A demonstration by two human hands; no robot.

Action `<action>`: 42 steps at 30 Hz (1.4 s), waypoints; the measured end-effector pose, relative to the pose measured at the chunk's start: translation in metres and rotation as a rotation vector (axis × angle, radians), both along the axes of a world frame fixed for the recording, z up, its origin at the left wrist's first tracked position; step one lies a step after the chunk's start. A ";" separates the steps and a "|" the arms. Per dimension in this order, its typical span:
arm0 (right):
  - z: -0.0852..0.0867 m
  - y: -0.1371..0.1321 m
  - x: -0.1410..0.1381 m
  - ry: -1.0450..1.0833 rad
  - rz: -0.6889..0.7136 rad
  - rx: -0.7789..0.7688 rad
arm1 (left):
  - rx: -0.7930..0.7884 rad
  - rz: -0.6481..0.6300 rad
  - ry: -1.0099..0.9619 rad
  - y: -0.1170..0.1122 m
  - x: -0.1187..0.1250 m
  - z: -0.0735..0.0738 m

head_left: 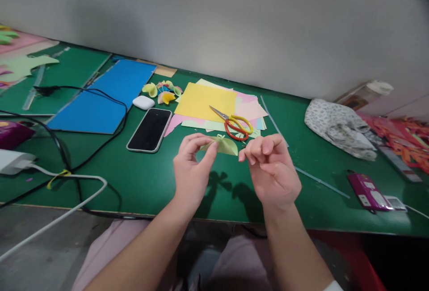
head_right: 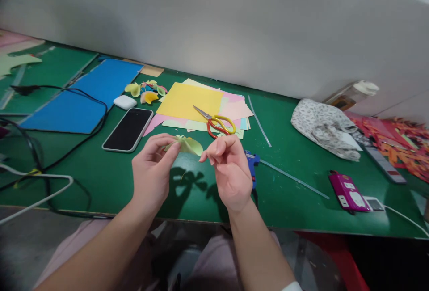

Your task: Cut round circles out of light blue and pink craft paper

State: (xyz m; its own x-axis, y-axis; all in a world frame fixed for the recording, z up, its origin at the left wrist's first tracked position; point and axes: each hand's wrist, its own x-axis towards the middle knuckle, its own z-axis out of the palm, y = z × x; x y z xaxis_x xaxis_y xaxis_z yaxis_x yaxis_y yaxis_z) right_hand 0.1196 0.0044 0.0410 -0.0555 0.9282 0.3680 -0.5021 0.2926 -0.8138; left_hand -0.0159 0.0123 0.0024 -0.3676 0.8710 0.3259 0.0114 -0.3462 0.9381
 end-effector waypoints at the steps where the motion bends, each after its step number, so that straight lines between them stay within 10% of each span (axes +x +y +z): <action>1: 0.000 0.000 0.000 0.007 0.006 0.004 | 0.000 0.000 0.001 0.000 0.000 0.000; 11: -0.006 0.004 0.003 -0.055 -0.010 0.044 | -0.006 -0.026 -0.011 0.000 -0.001 0.001; 21: -0.004 0.003 -0.006 -0.961 -0.483 0.271 | 0.188 0.171 0.384 -0.008 0.002 0.004; 42: -0.007 0.008 0.009 -0.945 -0.509 0.212 | 0.080 0.245 0.440 0.005 -0.011 0.002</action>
State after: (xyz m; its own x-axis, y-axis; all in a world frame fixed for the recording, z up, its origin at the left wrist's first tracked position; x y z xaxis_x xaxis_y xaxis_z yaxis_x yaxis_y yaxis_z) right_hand 0.1282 0.0121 0.0337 -0.0278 0.8453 0.5336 0.5181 0.4687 -0.7155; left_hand -0.0265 0.0169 0.0046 -0.3710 0.7423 0.5580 0.4898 -0.3541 0.7966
